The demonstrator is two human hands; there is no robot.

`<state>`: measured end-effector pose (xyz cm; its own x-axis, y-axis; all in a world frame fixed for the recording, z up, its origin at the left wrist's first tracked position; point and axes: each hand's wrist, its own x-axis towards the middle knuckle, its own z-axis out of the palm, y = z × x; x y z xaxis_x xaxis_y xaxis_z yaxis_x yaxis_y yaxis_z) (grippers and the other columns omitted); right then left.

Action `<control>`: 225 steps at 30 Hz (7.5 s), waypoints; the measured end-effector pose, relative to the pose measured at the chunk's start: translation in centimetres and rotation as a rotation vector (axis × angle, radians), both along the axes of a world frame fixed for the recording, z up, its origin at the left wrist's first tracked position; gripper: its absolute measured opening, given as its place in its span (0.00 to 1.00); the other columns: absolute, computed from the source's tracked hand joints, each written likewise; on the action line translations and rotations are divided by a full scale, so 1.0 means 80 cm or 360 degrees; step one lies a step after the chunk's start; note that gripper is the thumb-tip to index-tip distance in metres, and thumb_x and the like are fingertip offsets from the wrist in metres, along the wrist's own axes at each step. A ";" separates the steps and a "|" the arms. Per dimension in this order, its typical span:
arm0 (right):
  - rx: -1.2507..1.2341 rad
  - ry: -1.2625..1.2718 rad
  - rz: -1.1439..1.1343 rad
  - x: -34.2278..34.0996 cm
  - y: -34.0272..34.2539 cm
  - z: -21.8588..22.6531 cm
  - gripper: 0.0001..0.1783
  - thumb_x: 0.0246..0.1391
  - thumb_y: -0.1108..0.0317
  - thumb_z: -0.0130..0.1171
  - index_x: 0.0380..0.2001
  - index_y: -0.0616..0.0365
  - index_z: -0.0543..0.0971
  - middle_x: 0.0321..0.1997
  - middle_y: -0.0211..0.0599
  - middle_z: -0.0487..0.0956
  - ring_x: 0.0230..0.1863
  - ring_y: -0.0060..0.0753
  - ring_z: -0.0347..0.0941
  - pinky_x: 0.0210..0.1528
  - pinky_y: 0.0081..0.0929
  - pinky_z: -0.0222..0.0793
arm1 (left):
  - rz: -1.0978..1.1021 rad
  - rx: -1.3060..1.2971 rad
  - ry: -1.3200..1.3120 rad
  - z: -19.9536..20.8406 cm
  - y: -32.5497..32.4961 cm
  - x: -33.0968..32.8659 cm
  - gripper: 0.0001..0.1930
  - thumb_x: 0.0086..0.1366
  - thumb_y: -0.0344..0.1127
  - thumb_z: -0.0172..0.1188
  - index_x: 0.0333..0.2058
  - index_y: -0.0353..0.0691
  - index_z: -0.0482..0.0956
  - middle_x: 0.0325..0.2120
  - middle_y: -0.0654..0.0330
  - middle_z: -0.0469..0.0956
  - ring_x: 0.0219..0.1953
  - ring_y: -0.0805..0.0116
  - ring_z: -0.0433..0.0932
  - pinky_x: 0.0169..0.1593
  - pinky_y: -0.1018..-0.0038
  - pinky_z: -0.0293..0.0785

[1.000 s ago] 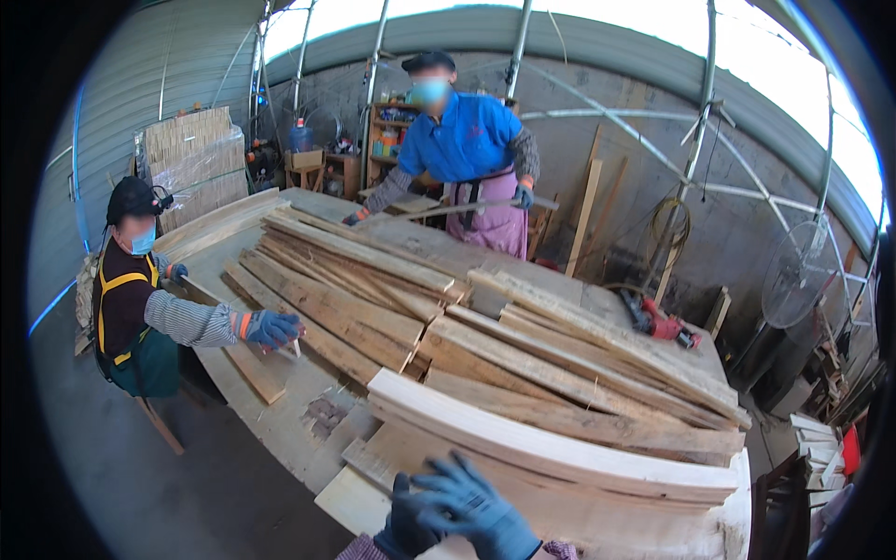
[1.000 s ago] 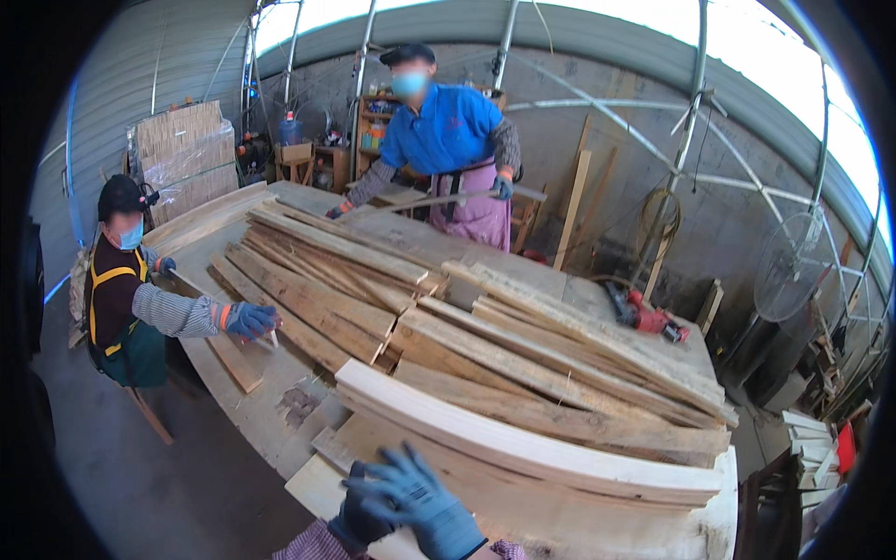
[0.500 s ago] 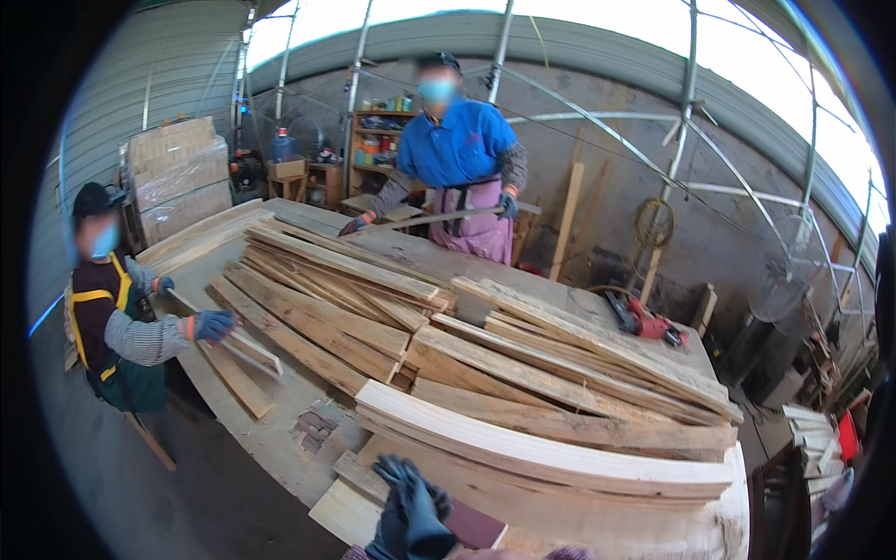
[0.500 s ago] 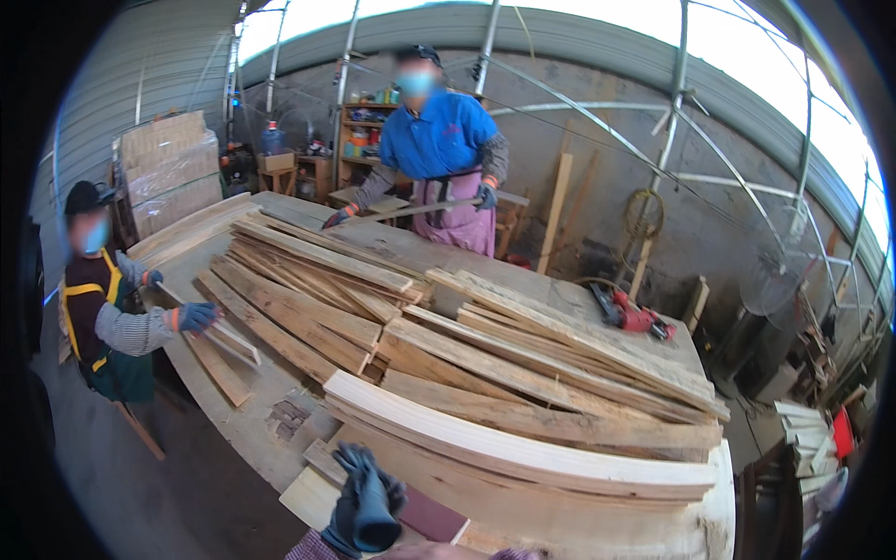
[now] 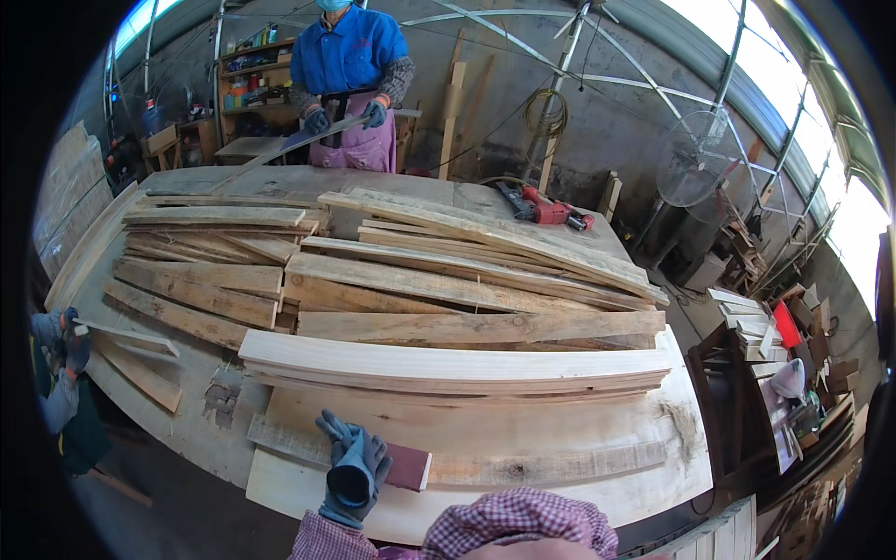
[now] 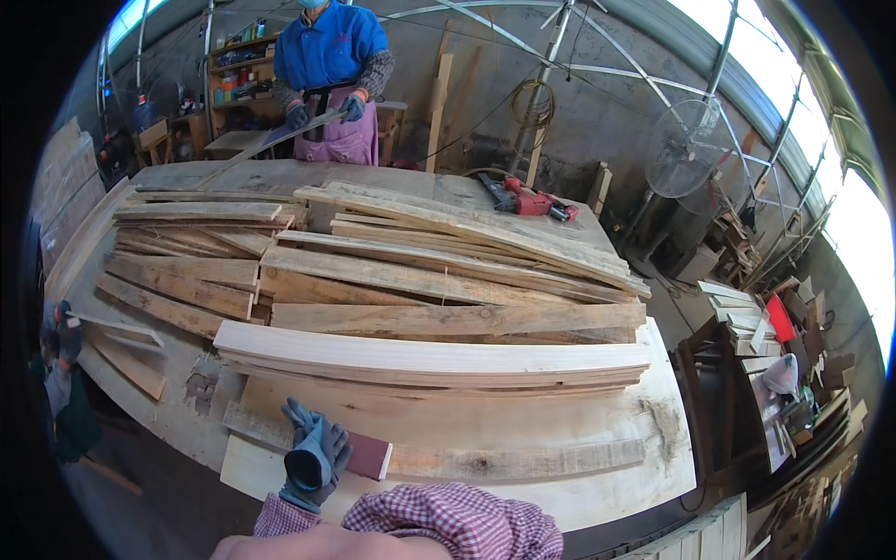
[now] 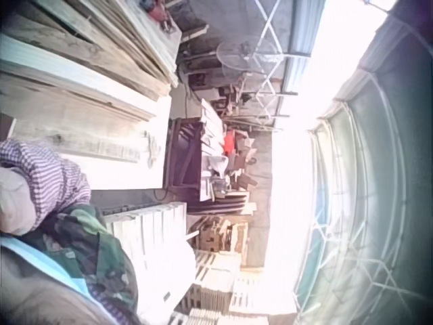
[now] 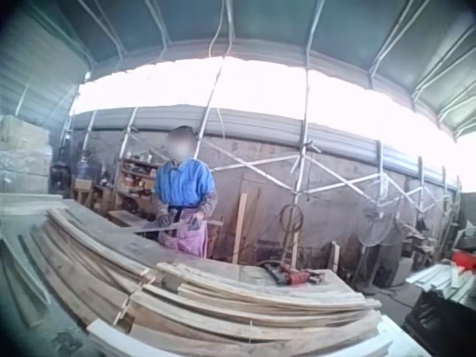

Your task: The person sands the surface of wooden planks using a sanding block. They hold the planks with one hand and rub the sanding block along the length of the wood with the other hand. The person occasionally flips the planks to sand different sides.

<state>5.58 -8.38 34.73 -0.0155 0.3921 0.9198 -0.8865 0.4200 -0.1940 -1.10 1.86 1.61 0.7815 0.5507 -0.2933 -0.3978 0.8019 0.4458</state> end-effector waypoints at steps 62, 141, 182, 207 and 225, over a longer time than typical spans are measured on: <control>-0.0927 -0.1785 -0.1354 0.056 0.014 -0.143 0.34 0.73 0.48 0.32 0.46 0.70 0.78 0.47 0.59 0.79 0.52 0.54 0.76 0.57 0.41 0.70 | -0.0052 -0.0289 -0.0135 -0.254 0.047 0.050 0.39 0.54 0.73 0.54 0.53 0.47 0.72 0.53 0.56 0.73 0.61 0.52 0.67 0.65 0.47 0.61; -0.0140 -0.2282 -0.2299 0.077 -0.005 -0.176 0.36 0.41 0.60 0.73 0.58 0.46 0.76 0.54 0.44 0.77 0.51 0.49 0.75 0.50 0.42 0.73 | 0.0048 0.2483 0.0654 0.127 0.014 -0.025 0.21 0.73 0.48 0.48 0.55 0.40 0.68 0.47 0.56 0.73 0.52 0.64 0.73 0.63 0.67 0.65; -0.0372 -0.2334 -0.2581 0.047 0.057 -0.192 0.12 0.46 0.81 0.57 0.34 0.59 0.82 0.34 0.48 0.75 0.29 0.55 0.73 0.31 0.44 0.71 | 0.0187 0.0484 0.0007 0.079 -0.009 -0.036 0.15 0.70 0.49 0.58 0.47 0.46 0.79 0.34 0.70 0.78 0.35 0.79 0.74 0.36 0.83 0.69; -0.2326 -0.1514 -0.0705 0.074 0.020 -0.172 0.08 0.65 0.71 0.49 0.30 0.57 0.73 0.13 0.26 0.67 0.12 0.19 0.60 0.14 0.18 0.51 | 0.0365 0.1388 0.0531 0.072 0.001 -0.033 0.14 0.66 0.28 0.62 0.50 0.35 0.78 0.45 0.60 0.80 0.50 0.70 0.76 0.54 0.74 0.74; -0.1754 -0.1047 -0.0467 0.011 0.071 -0.208 0.35 0.69 0.46 0.36 0.59 0.73 0.64 0.56 0.68 0.73 0.59 0.56 0.72 0.61 0.46 0.72 | 0.0479 0.1645 0.0133 0.080 -0.022 -0.029 0.17 0.66 0.20 0.55 0.54 0.34 0.74 0.48 0.59 0.78 0.52 0.69 0.76 0.56 0.73 0.73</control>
